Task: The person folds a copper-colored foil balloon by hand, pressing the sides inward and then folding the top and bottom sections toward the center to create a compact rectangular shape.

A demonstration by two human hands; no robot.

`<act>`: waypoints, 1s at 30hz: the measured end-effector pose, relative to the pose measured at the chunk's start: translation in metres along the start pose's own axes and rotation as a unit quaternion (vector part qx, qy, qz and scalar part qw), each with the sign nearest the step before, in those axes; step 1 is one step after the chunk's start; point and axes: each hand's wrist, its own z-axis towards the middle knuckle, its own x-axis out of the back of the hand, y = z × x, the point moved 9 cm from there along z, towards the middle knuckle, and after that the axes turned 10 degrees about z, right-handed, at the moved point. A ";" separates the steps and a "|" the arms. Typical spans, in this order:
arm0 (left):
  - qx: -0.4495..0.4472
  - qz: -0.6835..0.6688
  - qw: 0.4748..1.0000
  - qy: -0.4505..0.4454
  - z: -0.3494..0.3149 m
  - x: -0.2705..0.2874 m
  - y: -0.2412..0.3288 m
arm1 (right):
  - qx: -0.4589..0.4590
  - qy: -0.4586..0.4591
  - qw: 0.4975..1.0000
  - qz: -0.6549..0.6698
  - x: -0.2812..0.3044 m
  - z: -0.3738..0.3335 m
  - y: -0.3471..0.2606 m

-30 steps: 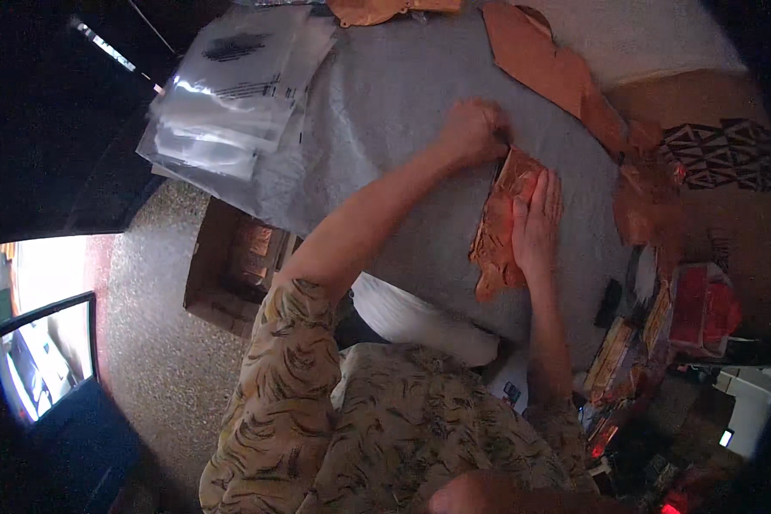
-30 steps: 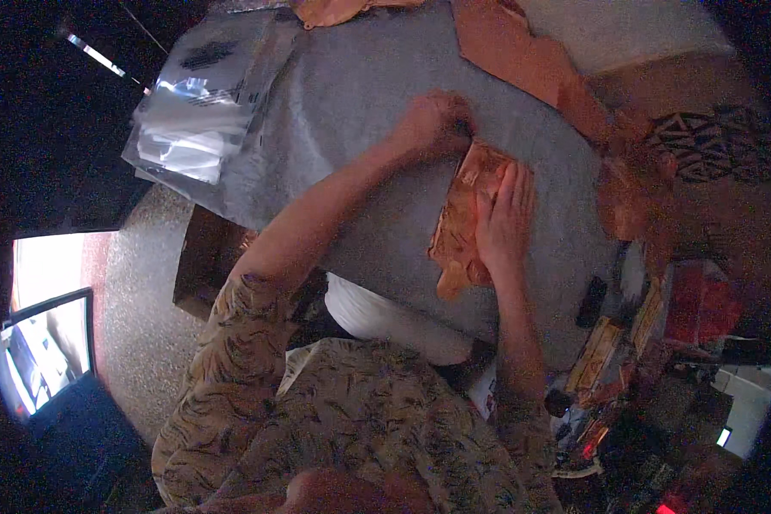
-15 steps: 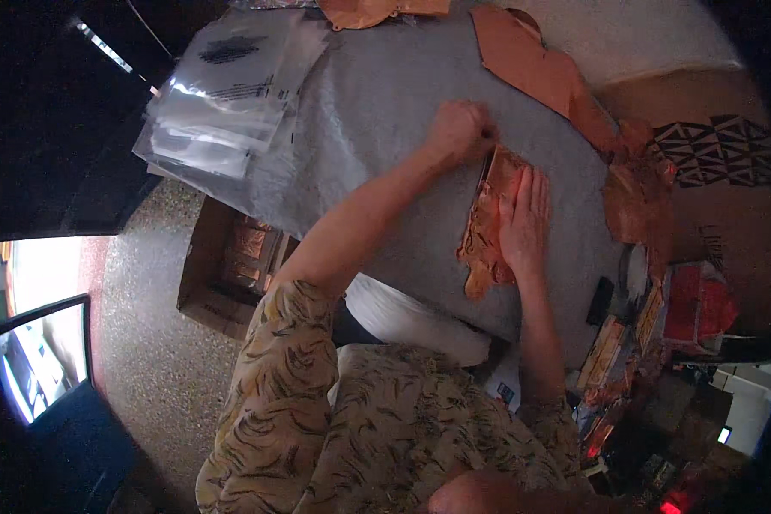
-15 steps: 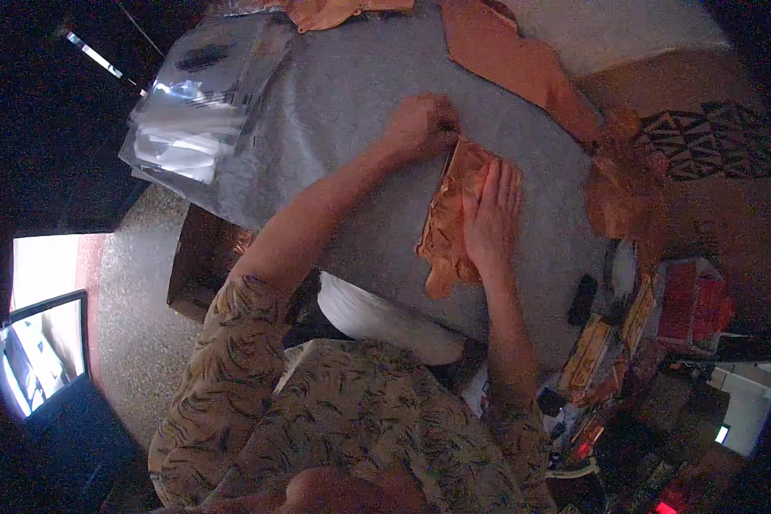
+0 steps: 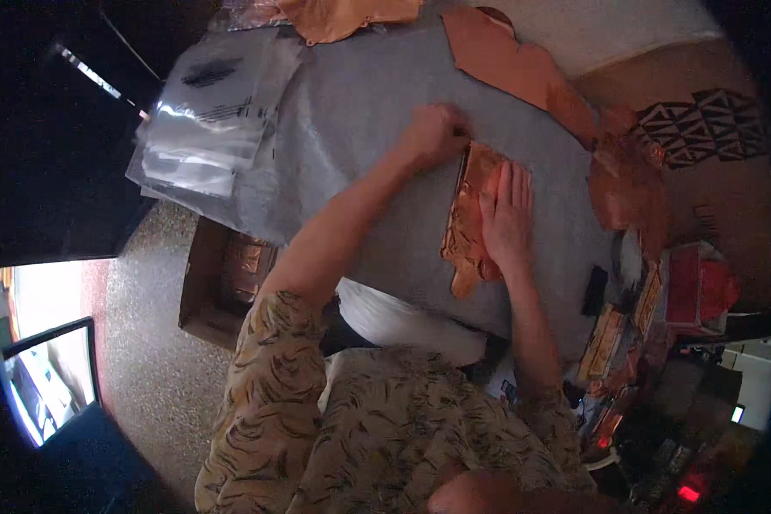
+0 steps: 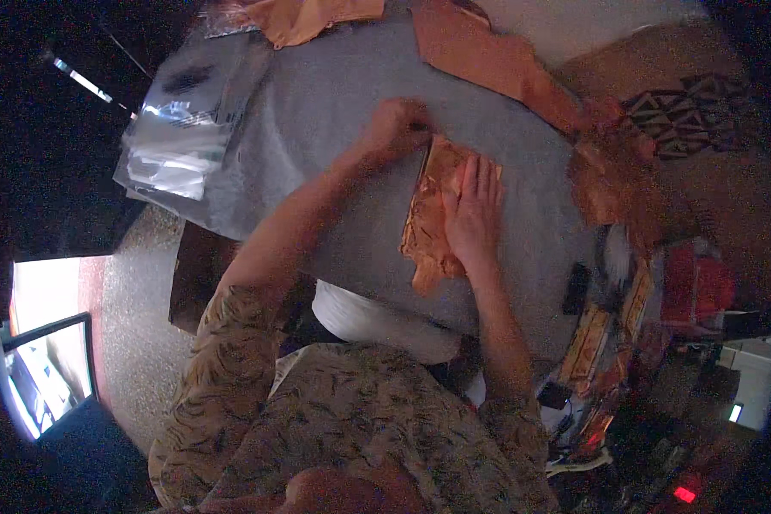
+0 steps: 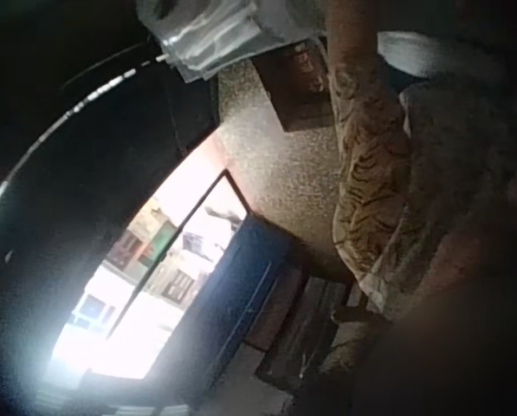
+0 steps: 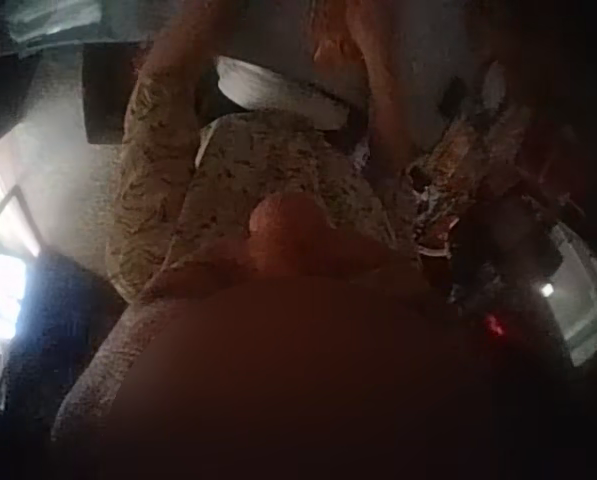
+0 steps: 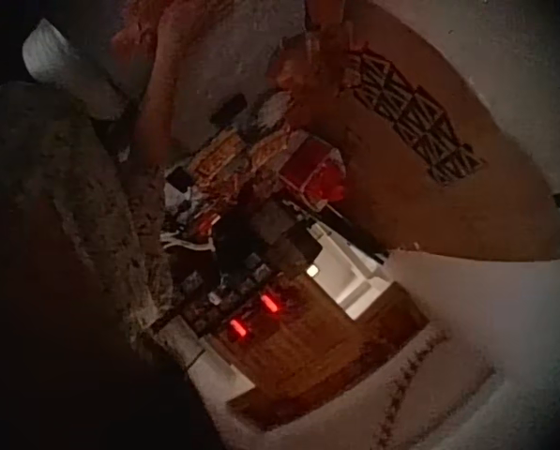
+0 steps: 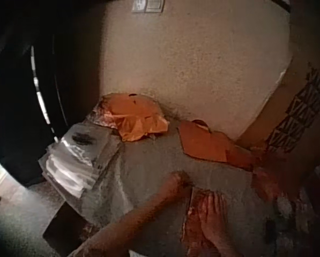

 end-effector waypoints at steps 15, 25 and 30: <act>0.020 -0.024 1.000 -0.003 0.001 0.001 0.010 | 0.029 0.024 0.999 -0.026 0.008 -0.003 -0.001; 0.091 0.048 0.994 0.045 -0.015 0.001 0.000 | 0.017 0.017 1.000 0.002 0.007 -0.002 -0.008; 0.212 0.032 0.977 -0.022 -0.008 0.003 0.012 | 0.001 0.020 1.000 0.010 0.007 -0.004 0.003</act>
